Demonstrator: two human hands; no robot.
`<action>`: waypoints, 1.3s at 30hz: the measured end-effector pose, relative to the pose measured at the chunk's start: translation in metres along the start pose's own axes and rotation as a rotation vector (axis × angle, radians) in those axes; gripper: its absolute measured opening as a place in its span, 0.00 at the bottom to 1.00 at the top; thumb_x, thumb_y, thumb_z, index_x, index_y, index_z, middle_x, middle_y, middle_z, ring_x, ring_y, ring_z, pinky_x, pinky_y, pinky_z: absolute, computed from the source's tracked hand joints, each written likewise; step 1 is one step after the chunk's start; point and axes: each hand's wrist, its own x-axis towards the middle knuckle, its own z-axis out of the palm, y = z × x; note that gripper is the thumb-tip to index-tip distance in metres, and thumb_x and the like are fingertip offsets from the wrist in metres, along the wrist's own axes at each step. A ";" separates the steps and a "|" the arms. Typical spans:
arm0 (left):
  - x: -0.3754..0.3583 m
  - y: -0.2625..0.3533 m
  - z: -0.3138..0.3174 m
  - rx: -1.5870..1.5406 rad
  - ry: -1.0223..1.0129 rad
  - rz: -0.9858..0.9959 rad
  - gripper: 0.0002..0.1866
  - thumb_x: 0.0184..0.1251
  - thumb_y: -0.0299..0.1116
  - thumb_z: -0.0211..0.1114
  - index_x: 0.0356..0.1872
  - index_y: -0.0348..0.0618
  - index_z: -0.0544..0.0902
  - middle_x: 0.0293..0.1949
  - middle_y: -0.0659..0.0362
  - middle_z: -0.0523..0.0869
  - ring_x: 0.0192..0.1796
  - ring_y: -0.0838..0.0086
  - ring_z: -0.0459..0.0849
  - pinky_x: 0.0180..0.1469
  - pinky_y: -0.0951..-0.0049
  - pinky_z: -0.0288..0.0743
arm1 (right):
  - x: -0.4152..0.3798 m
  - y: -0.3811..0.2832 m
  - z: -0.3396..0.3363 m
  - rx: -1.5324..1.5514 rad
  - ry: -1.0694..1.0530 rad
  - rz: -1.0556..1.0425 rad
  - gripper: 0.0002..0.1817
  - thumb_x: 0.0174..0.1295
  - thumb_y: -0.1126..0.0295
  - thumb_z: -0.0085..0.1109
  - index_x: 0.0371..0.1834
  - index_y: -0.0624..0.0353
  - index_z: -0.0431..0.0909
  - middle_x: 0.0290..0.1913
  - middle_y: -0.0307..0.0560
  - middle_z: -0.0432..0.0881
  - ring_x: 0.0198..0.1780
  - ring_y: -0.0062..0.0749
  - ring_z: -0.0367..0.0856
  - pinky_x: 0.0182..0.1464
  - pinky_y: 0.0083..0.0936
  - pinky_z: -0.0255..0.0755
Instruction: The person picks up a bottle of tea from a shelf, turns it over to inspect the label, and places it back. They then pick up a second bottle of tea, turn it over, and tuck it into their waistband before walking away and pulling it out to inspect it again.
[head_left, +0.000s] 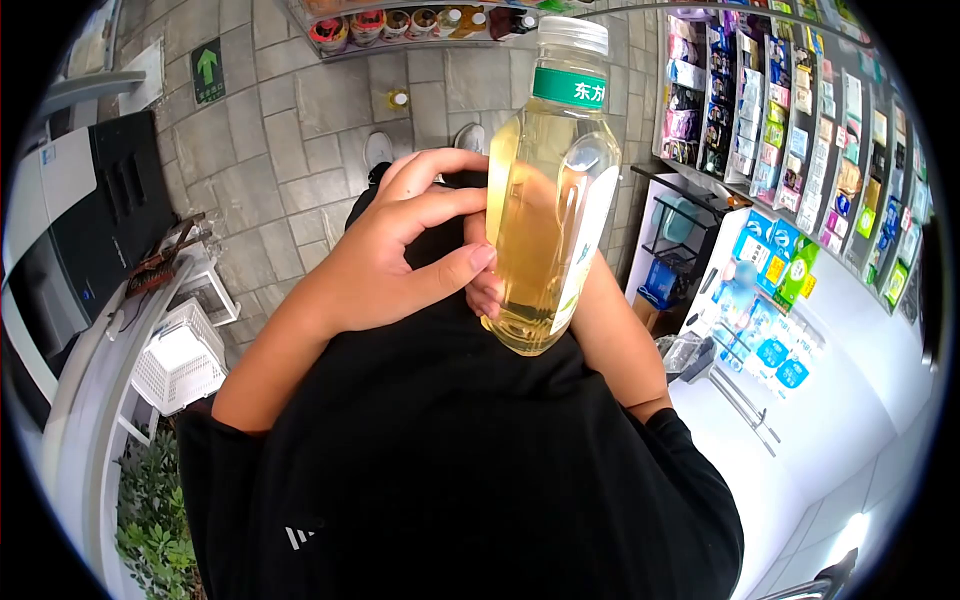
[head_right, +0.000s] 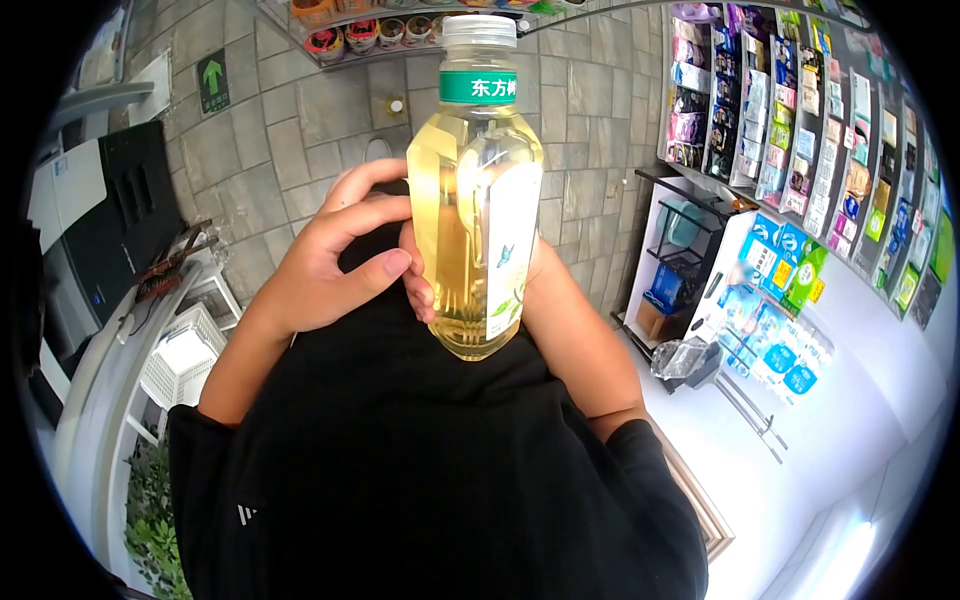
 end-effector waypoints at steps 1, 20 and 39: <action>0.001 -0.001 -0.001 -0.001 -0.003 0.000 0.24 0.68 0.39 0.70 0.63 0.41 0.82 0.70 0.49 0.73 0.74 0.52 0.65 0.75 0.50 0.57 | 0.001 0.000 -0.001 0.001 0.002 -0.003 0.38 0.67 0.33 0.50 0.41 0.68 0.78 0.33 0.61 0.84 0.37 0.52 0.87 0.41 0.40 0.83; 0.008 -0.005 0.011 0.049 -0.025 -0.099 0.47 0.58 0.45 0.79 0.74 0.33 0.67 0.72 0.46 0.70 0.75 0.56 0.66 0.77 0.57 0.58 | 0.001 -0.002 0.000 0.166 0.438 -0.257 0.39 0.74 0.40 0.36 0.58 0.72 0.77 0.46 0.68 0.85 0.43 0.61 0.87 0.48 0.54 0.84; -0.014 -0.028 0.028 -0.203 0.024 -0.375 0.44 0.64 0.50 0.76 0.73 0.34 0.67 0.64 0.45 0.74 0.68 0.59 0.74 0.70 0.59 0.70 | 0.015 0.005 -0.001 0.014 0.666 -0.149 0.34 0.78 0.47 0.30 0.58 0.69 0.77 0.44 0.62 0.87 0.39 0.53 0.90 0.39 0.45 0.89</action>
